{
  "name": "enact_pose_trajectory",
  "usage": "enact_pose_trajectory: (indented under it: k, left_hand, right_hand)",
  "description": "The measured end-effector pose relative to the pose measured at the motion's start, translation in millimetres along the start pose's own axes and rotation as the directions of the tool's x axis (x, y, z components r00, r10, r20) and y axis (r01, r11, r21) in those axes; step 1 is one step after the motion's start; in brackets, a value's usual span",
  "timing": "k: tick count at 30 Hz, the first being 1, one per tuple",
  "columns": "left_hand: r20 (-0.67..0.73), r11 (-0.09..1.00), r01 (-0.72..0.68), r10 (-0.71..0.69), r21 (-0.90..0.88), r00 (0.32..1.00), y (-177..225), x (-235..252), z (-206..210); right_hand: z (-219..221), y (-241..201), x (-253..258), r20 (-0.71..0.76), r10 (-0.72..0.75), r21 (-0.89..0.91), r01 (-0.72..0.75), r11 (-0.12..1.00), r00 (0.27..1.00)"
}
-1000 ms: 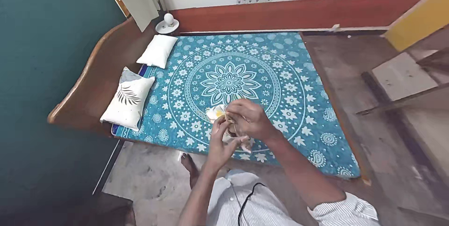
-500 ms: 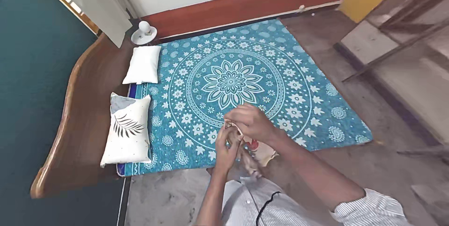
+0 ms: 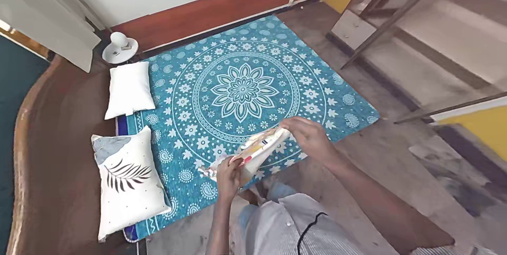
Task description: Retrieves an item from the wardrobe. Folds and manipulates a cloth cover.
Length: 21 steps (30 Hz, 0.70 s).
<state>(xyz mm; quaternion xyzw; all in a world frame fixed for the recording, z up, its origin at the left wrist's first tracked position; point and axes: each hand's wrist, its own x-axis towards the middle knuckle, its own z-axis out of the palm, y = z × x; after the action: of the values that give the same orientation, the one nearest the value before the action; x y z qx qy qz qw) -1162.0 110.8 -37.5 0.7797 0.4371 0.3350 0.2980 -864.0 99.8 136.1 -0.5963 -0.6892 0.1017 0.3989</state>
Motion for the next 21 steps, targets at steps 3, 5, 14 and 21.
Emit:
enact_pose_trajectory:
  k: [3, 5, 14, 21]
  left_hand:
    - [0.009, 0.999, 0.039, -0.039, 0.024, 0.999, -13, 3, -19]
    - [-0.025, 0.997, 0.077, -0.076, 0.032, 0.997, -25, 5, -32]
    - [-0.253, 0.971, 0.176, -0.133, 0.159, 0.958, -25, 54, -107]
    - [-0.324, 0.939, 0.191, -0.093, 0.287, 0.942, -16, 86, -166]
  right_hand:
    - [-3, 10, 1, -0.080, 0.066, 0.010, -0.065, 0.998, 0.995]
    - [-3, 16, 5, -0.119, 0.105, 0.023, -0.103, 0.994, 0.987]
    - [7, 59, 40, -0.169, 0.211, 0.204, -0.175, 0.963, 0.963]
    - [29, 116, 51, -0.134, 0.403, 0.219, -0.370, 0.903, 0.905]
